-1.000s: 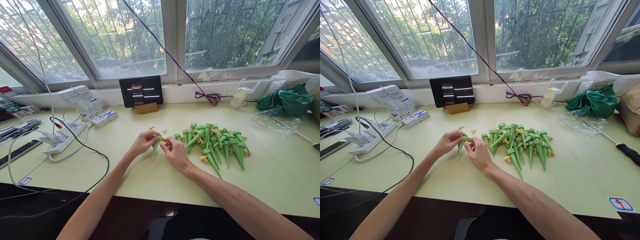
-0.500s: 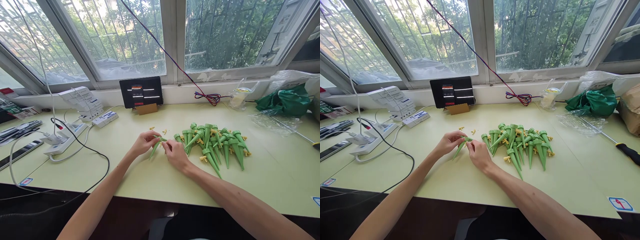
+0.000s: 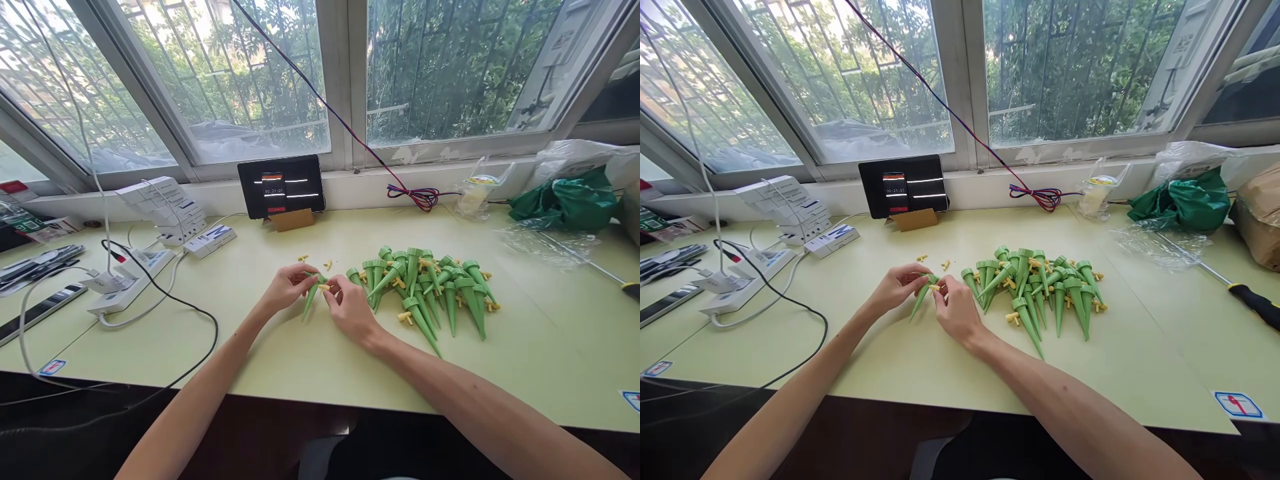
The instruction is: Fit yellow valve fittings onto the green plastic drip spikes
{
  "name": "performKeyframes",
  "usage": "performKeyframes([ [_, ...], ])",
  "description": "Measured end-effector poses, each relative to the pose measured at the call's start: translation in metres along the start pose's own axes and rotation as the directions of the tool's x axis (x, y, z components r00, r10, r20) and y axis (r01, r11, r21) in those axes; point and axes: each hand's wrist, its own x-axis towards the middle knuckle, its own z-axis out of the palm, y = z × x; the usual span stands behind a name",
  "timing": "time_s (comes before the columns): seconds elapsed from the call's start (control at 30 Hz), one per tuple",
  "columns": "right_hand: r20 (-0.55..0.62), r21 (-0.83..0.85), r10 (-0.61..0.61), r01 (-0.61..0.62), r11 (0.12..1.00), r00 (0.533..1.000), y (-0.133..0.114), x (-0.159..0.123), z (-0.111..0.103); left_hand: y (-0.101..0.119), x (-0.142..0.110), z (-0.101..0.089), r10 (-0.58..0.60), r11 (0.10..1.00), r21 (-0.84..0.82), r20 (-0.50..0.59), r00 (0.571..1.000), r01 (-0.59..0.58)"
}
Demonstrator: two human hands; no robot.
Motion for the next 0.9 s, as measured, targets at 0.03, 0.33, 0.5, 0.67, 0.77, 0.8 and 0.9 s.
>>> performKeyframes([
  [0.03,0.002,-0.003,0.001,-0.001,1.0,1.0,0.0004,0.0002,0.0001,-0.0003,-0.0001,0.0,0.005,1.0,-0.001,0.002,1.0,-0.005],
  [0.33,0.05,-0.108,0.022,-0.017,0.994,0.998,0.0019,0.0027,0.0002,-0.0077,0.0,-0.0006,0.029,1.0,-0.006,0.025,0.999,-0.029],
  [0.5,0.049,-0.113,0.046,-0.04,0.993,0.998,-0.0005,0.002,-0.0004,-0.0053,0.0002,-0.0006,-0.005,1.0,-0.006,0.018,1.0,0.005],
  [0.67,0.052,-0.098,0.009,-0.004,0.995,0.999,-0.0013,0.0002,-0.001,-0.0038,0.0003,-0.0006,-0.014,1.0,0.01,0.013,1.0,0.014],
  [0.77,0.07,-0.131,0.006,0.003,0.991,0.997,0.0001,0.0003,-0.001,-0.0045,0.0002,-0.0005,-0.011,1.0,0.016,0.013,1.0,0.011],
  [0.8,0.077,-0.145,0.012,0.0,0.989,0.997,0.0007,0.0006,-0.001,-0.0049,0.0002,-0.0005,-0.008,1.0,0.015,0.011,1.0,0.008],
  [0.9,0.098,-0.18,0.024,-0.006,0.984,0.995,0.0017,0.0014,-0.0007,-0.0061,0.0003,-0.0004,0.006,1.0,0.011,0.001,1.0,-0.006],
])
